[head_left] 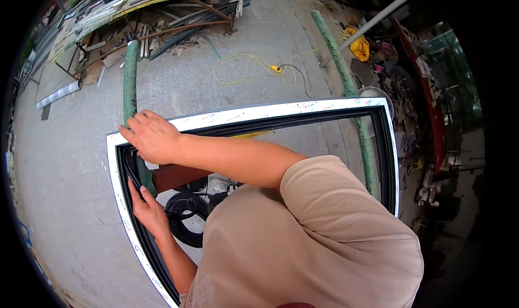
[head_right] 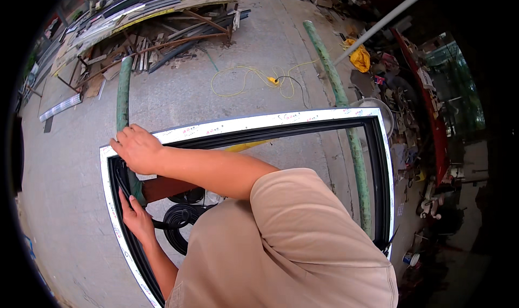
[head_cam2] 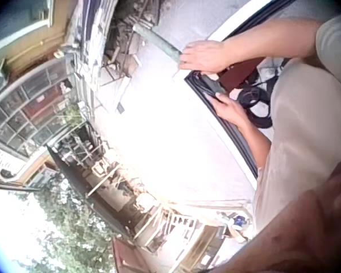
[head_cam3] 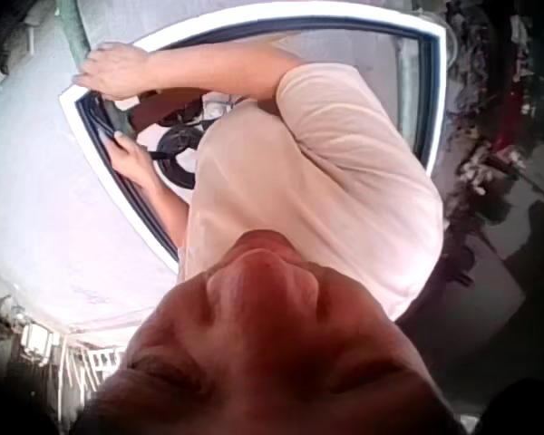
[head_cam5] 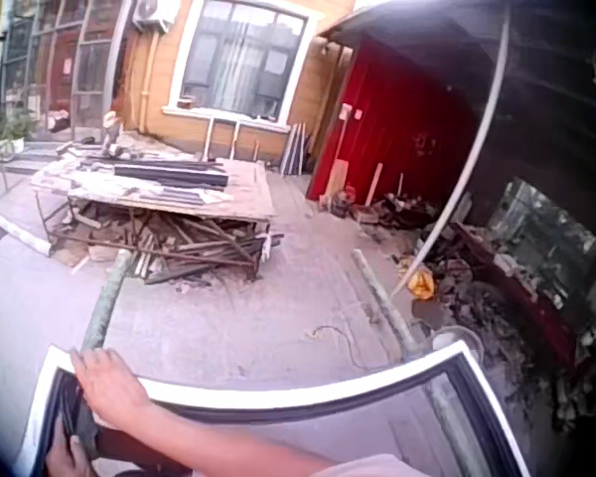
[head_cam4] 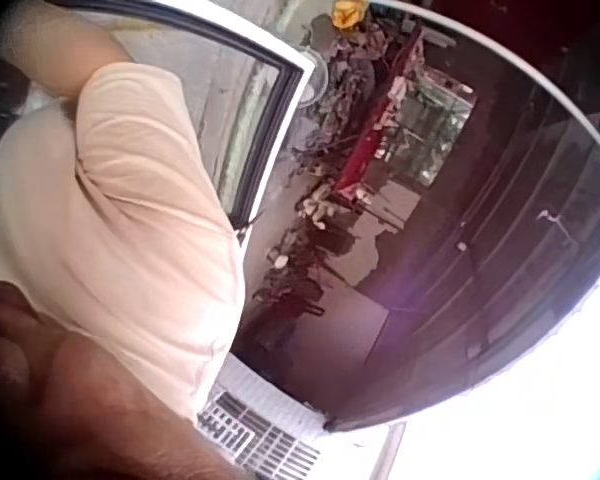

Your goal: The person installs a black rubber seal into the frame of a window. They press the seal into the groove around the perimeter of the frame by hand and use shears to cut the rubber strip to length.

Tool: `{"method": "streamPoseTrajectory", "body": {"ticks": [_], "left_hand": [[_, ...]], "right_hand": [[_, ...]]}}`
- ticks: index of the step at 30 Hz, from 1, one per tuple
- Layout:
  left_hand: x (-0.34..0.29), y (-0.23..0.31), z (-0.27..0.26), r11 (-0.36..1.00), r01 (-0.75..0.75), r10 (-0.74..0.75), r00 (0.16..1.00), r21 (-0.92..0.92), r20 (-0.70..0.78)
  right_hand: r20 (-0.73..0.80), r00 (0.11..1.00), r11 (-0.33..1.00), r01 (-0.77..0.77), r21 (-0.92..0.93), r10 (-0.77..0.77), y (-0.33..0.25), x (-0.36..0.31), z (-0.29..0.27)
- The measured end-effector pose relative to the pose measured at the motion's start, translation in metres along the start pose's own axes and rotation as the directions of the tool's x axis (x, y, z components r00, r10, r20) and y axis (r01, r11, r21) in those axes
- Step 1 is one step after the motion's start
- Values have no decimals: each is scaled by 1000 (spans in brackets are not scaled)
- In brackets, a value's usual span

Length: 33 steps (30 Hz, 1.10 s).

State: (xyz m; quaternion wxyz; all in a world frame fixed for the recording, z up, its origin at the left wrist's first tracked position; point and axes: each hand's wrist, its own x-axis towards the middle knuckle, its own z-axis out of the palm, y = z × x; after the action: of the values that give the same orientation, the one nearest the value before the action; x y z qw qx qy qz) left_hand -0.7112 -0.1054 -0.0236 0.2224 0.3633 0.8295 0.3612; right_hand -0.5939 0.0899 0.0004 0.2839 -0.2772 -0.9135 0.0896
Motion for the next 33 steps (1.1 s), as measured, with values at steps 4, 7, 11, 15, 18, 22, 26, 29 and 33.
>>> {"method": "streamPoseTrajectory", "body": {"ticks": [4,7,11,15,18,22,26,29,33], "left_hand": [[12,-43,6,980,-158,171,979,122,-106],[17,-44,4,899,-310,370,916,310,-158],[34,-59,8,925,-163,239,951,342,-196],[24,-32,13,909,-60,162,962,411,-218],[13,-26,18,818,-275,443,862,505,-247],[13,-26,21,816,-301,474,837,493,-274],[28,-51,15,808,-294,488,819,511,-301],[37,-64,17,828,-244,453,823,506,-344],[28,-47,23,839,-231,437,826,494,-356]], "right_hand": [[-308,950,986,87,139,-40,13,-59,-52],[-332,943,992,4,124,37,38,-111,-108],[-375,911,984,-175,29,172,71,-182,-193],[-405,863,913,-384,-134,303,85,-261,-289],[-330,757,670,-653,-352,564,73,-349,-382],[-348,29,-170,-833,-526,937,4,-505,-504],[-351,-557,-632,-459,-625,752,-109,-645,-562],[59,-814,-633,-493,-597,578,-165,-734,-565],[247,-757,-770,-635,-58,605,-192,-757,-530]]}}
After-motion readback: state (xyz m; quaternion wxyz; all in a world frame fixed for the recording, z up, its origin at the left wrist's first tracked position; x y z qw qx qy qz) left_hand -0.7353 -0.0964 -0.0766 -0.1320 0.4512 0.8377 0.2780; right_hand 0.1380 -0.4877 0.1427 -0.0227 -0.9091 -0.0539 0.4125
